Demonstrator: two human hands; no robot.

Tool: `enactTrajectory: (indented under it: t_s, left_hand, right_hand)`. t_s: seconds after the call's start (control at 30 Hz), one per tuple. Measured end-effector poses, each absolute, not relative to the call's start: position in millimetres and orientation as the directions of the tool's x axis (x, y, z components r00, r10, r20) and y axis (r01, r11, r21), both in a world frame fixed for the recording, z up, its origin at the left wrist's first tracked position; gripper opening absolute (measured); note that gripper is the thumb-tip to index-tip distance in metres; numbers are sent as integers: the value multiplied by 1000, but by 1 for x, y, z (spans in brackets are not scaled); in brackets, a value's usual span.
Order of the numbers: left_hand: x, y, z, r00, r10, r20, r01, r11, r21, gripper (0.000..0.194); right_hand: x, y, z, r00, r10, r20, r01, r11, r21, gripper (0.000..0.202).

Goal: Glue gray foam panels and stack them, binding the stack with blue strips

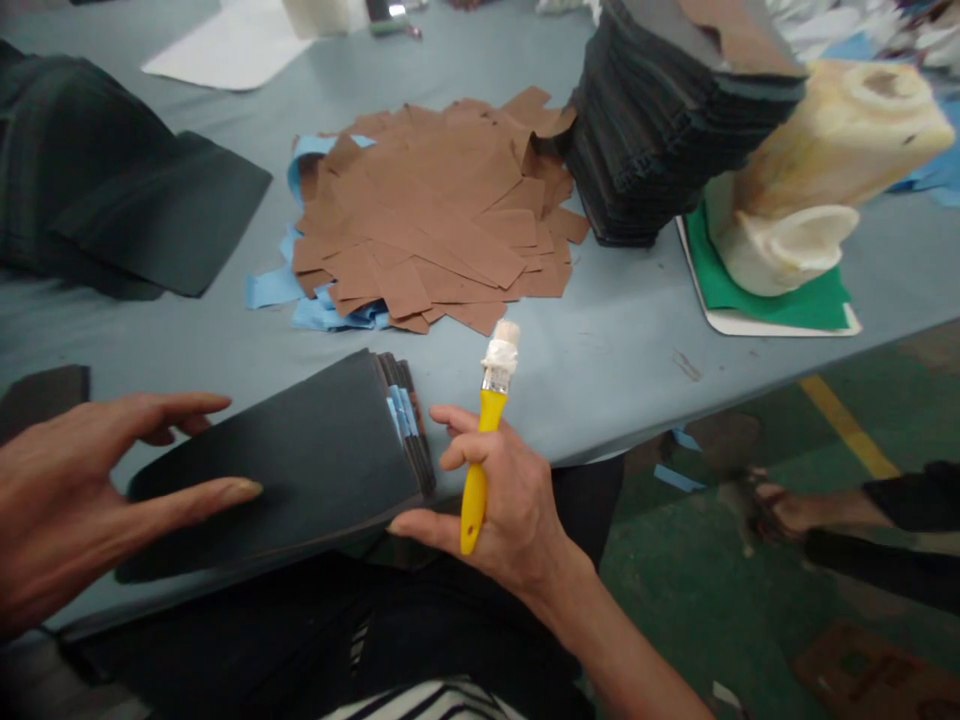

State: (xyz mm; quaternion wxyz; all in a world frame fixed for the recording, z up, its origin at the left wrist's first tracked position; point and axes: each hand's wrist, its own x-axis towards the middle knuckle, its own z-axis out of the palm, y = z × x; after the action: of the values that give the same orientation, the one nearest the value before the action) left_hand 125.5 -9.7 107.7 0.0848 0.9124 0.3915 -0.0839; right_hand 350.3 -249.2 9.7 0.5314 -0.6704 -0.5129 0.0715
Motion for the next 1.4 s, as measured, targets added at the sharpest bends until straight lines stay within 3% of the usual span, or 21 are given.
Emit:
enactTrajectory:
  t_s: [0.2, 0.37, 0.63, 0.77, 1.0, 1.27, 1.4]
  left_hand:
    - [148, -28, 101, 845, 495, -201, 511, -859, 37, 117]
    - [163, -51, 96, 955, 291, -63, 289, -956, -43, 139]
    - [170, -56, 90, 945, 316, -82, 312, -948, -58, 151]
    - [170, -50, 91, 929, 341, -146, 341, -940, -28, 144]
    - [175, -49, 91, 944, 322, -69, 322, -947, -15, 137]
    - [172, -56, 89, 936, 327, -129, 328, -945, -9, 134]
    - [170, -58, 83, 938, 337, -85, 339, -941, 17, 133]
  right_hand:
    - [354, -246, 2, 390, 783, 485, 673, 117, -730, 59]
    - [354, -243, -2, 391, 770, 504, 692, 115, -713, 58]
    - [356, -241, -5, 396, 770, 501, 666, 135, -734, 59]
    - [357, -241, -6, 394, 768, 506, 665, 141, -733, 59]
    - [356, -239, -5, 403, 750, 524, 678, 139, -722, 57]
    - [357, -239, -4, 397, 753, 525, 691, 131, -711, 57]
    - [357, -240, -5, 389, 755, 528, 698, 132, -704, 56]
